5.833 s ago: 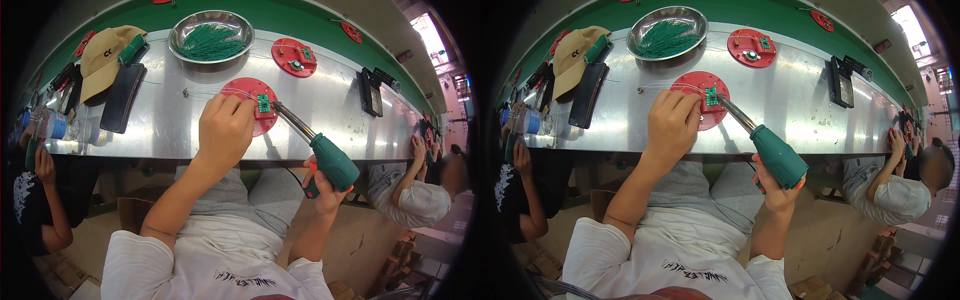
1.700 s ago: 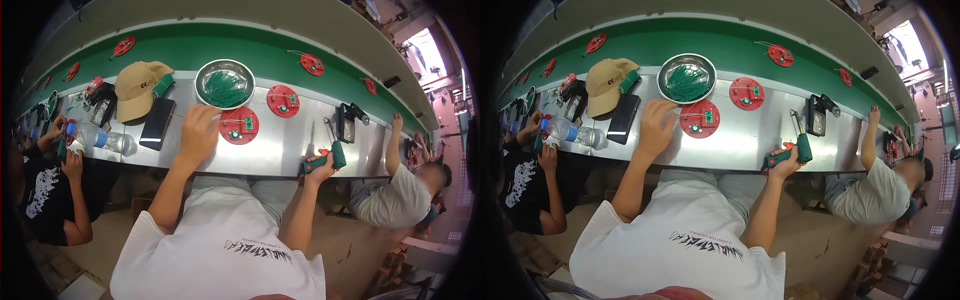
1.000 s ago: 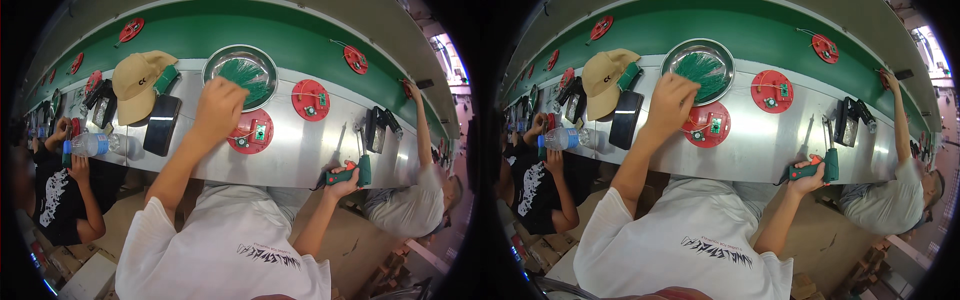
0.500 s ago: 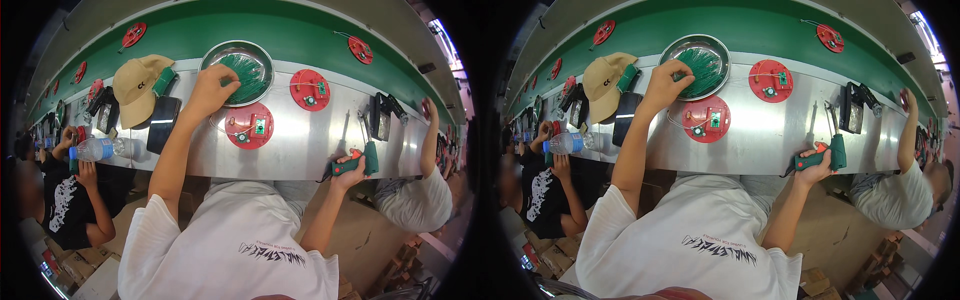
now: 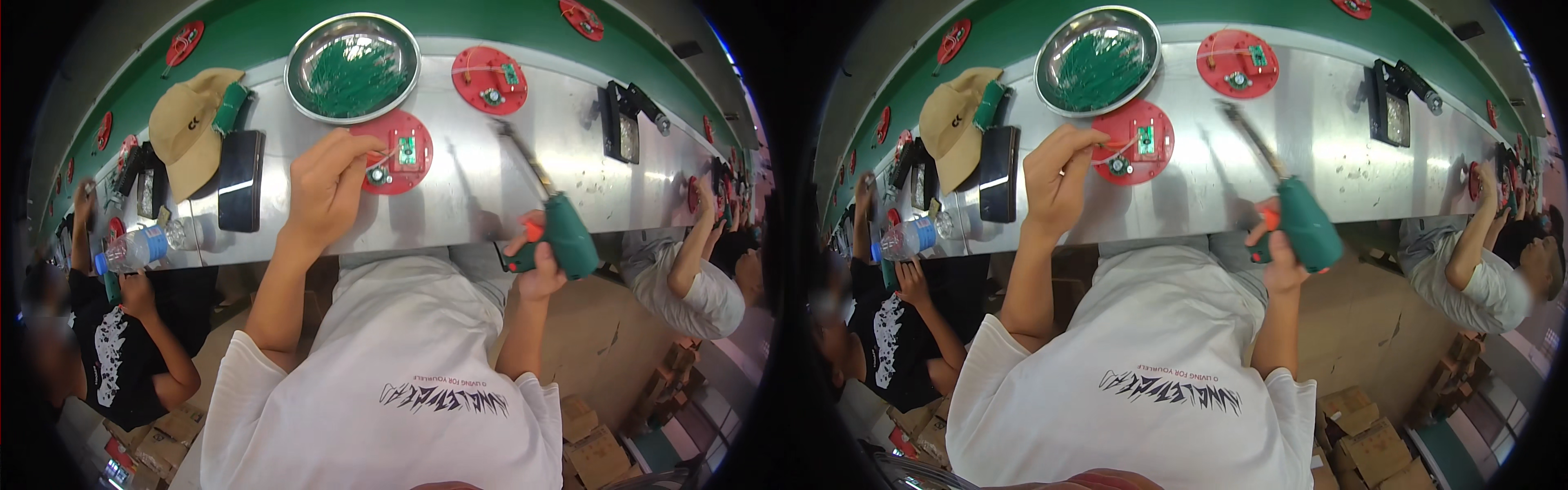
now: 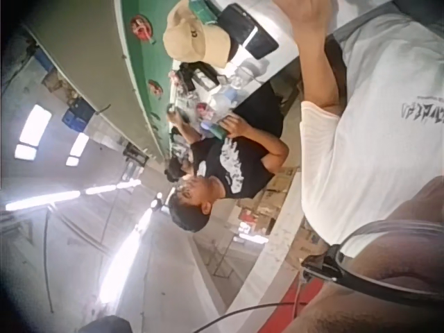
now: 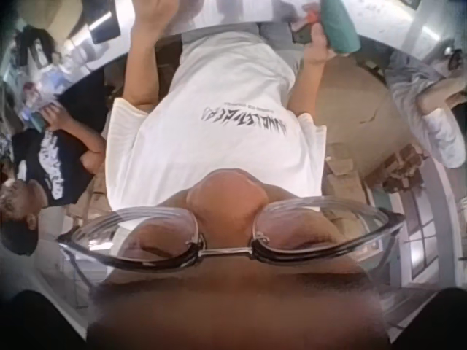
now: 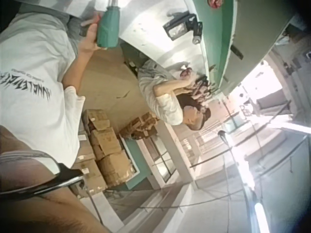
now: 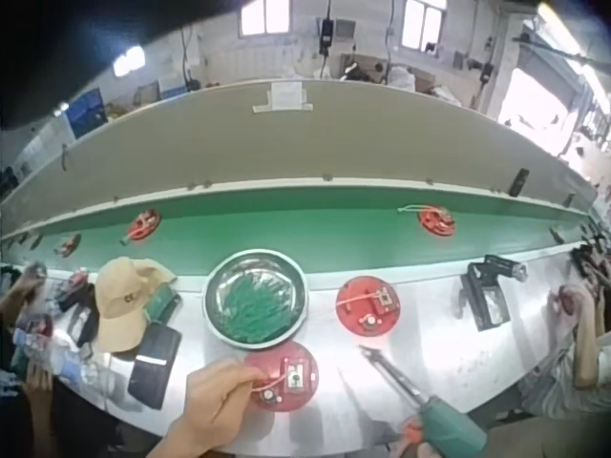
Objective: Soldering wires and components onto small circular circuit boards on a production line.
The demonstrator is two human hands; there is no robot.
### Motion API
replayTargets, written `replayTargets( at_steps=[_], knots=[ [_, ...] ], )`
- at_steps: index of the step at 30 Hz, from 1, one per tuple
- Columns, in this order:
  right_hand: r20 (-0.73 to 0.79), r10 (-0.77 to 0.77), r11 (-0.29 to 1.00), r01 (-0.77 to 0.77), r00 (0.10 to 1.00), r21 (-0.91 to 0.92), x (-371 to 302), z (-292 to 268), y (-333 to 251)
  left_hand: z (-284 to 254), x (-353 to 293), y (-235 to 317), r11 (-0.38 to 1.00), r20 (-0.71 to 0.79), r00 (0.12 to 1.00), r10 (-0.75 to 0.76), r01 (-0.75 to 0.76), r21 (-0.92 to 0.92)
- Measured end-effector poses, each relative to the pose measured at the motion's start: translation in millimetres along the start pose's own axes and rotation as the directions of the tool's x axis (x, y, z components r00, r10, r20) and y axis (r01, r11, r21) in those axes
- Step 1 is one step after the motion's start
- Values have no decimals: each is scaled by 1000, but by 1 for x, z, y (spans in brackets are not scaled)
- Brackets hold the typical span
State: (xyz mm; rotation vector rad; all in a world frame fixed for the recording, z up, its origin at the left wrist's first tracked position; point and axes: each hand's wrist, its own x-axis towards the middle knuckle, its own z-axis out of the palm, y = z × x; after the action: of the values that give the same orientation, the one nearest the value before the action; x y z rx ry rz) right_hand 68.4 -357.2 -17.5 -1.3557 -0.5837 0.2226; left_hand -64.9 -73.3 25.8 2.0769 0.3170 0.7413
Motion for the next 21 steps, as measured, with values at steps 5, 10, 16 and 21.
replayTargets(
  at_steps=[5, 10, 16, 21],
  knots=[
    [255, 95, 990, -64, 962, -129, -16, 19, 0, 31, -29, -19, 954, -163, 977, 136, -84, 289],
    [306, 119, 986, -76, 945, -149, -15, 17, 11, 48, -38, -35, 933, -230, 962, 145, -55, 356],
    [343, 106, 959, -5, 933, -282, -16, 11, 12, 54, -42, -46, 923, -261, 950, 171, -62, 380],
    [379, 111, 956, 6, 919, -295, -11, 16, 12, 56, -41, -45, 908, -253, 952, 172, -54, 415]
  ],
)
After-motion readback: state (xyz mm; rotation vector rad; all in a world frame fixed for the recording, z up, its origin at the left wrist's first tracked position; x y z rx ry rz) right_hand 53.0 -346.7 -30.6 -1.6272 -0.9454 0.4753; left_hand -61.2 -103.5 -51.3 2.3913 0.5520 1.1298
